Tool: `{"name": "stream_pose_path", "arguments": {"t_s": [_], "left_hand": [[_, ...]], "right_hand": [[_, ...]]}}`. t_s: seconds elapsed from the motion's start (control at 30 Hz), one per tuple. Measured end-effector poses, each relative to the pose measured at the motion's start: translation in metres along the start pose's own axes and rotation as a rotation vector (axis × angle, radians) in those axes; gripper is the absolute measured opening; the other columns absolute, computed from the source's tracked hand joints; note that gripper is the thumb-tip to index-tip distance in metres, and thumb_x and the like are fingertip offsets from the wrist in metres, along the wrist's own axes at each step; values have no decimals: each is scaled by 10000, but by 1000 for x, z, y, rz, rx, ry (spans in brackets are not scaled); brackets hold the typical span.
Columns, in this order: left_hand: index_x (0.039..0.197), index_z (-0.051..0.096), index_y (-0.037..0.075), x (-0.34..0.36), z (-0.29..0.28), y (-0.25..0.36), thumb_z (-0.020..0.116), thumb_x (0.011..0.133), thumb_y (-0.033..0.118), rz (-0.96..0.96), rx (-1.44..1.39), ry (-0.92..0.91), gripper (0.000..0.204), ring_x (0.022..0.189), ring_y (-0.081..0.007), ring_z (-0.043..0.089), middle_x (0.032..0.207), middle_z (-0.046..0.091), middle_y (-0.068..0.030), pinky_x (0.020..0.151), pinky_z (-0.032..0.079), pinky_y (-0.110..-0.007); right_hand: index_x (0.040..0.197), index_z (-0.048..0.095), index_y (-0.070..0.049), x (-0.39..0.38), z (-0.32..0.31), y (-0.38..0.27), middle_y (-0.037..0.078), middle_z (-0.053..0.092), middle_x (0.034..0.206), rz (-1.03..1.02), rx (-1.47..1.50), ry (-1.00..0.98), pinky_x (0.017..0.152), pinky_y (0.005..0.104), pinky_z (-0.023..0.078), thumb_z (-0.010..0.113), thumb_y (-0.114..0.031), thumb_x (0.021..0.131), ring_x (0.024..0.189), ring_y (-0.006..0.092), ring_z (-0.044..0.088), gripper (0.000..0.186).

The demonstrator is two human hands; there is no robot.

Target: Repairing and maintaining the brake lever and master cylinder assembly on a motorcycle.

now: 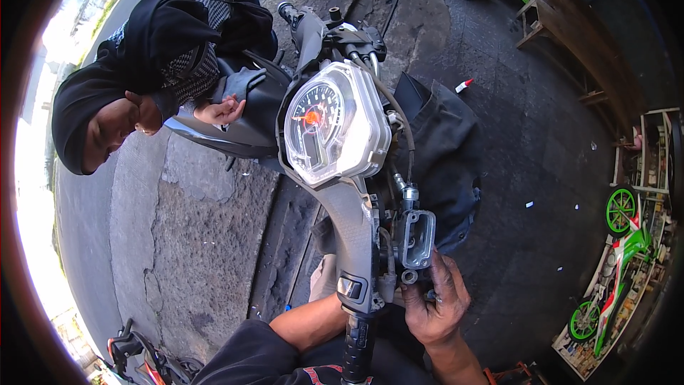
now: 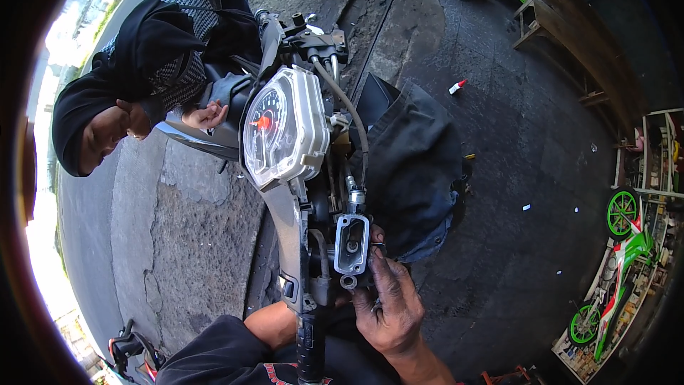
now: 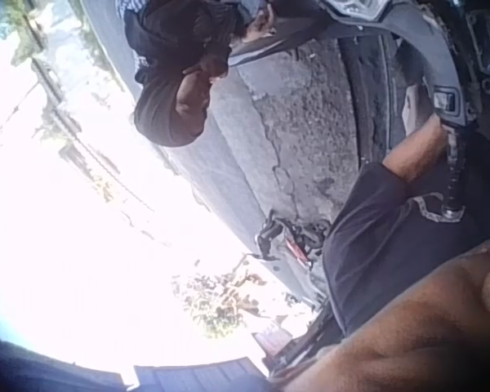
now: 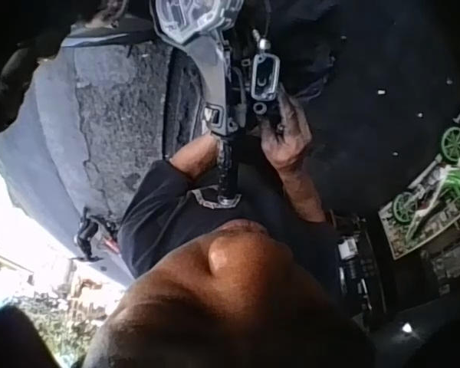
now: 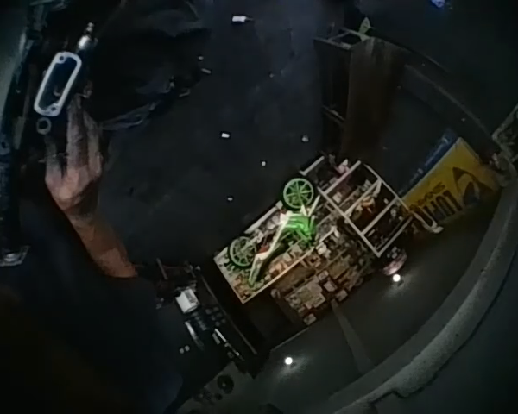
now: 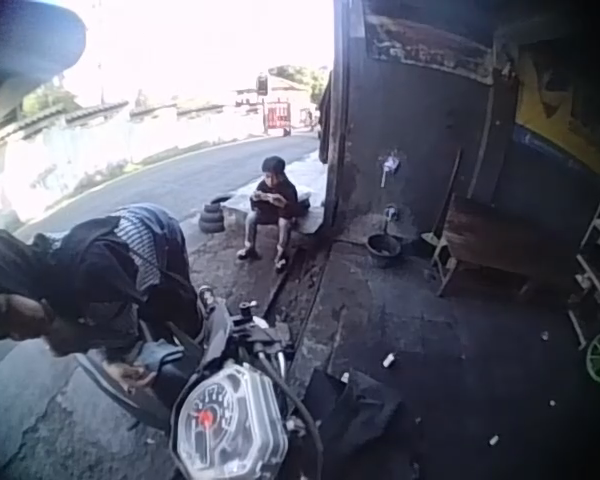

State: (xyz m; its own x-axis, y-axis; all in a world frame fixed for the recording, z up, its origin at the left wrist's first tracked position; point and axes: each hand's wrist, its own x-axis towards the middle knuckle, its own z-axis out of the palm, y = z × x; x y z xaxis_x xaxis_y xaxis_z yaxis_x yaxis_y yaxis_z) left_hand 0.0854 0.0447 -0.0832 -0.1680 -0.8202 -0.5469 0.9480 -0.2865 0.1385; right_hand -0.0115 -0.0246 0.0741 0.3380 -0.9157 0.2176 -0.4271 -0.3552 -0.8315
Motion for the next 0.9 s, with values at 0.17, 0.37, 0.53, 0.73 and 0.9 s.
{"name": "stream_pose_path", "arguments": {"t_s": [0.17,0.37,0.53,0.73,0.9], "left_hand": [[1265,618,39,0,0,0,581,1061,298,6,10,-5,331,1045,-179,660,1131,674,-90,892,576,-293],[1268,617,39,0,-1,2,579,1063,295,13,5,-6,330,1047,-175,657,1135,672,-88,895,574,-290],[1270,616,39,-1,-3,4,578,1064,292,21,9,4,329,1048,-171,656,1138,671,-86,897,572,-288],[1272,615,38,0,-3,3,577,1065,288,6,6,10,327,1050,-167,654,1142,669,-83,899,570,-285],[1274,614,38,1,-4,2,575,1066,285,-1,6,13,326,1052,-163,652,1145,668,-81,901,568,-283]], "right_hand": [[1397,569,93,-1,2,-1,269,675,1150,6,4,20,789,416,611,781,23,821,952,373,716,618],[1381,581,95,0,2,-1,265,682,1142,4,-5,34,786,410,610,771,40,820,948,367,718,595],[1390,585,78,0,3,-1,255,687,1137,9,14,39,773,401,608,772,38,814,933,354,722,607],[1397,587,57,0,4,-1,243,691,1135,20,-12,51,778,398,610,775,31,814,931,348,726,613],[1393,578,65,-1,6,-1,245,693,1139,39,-8,56,785,402,610,762,37,829,940,347,730,594]]}}
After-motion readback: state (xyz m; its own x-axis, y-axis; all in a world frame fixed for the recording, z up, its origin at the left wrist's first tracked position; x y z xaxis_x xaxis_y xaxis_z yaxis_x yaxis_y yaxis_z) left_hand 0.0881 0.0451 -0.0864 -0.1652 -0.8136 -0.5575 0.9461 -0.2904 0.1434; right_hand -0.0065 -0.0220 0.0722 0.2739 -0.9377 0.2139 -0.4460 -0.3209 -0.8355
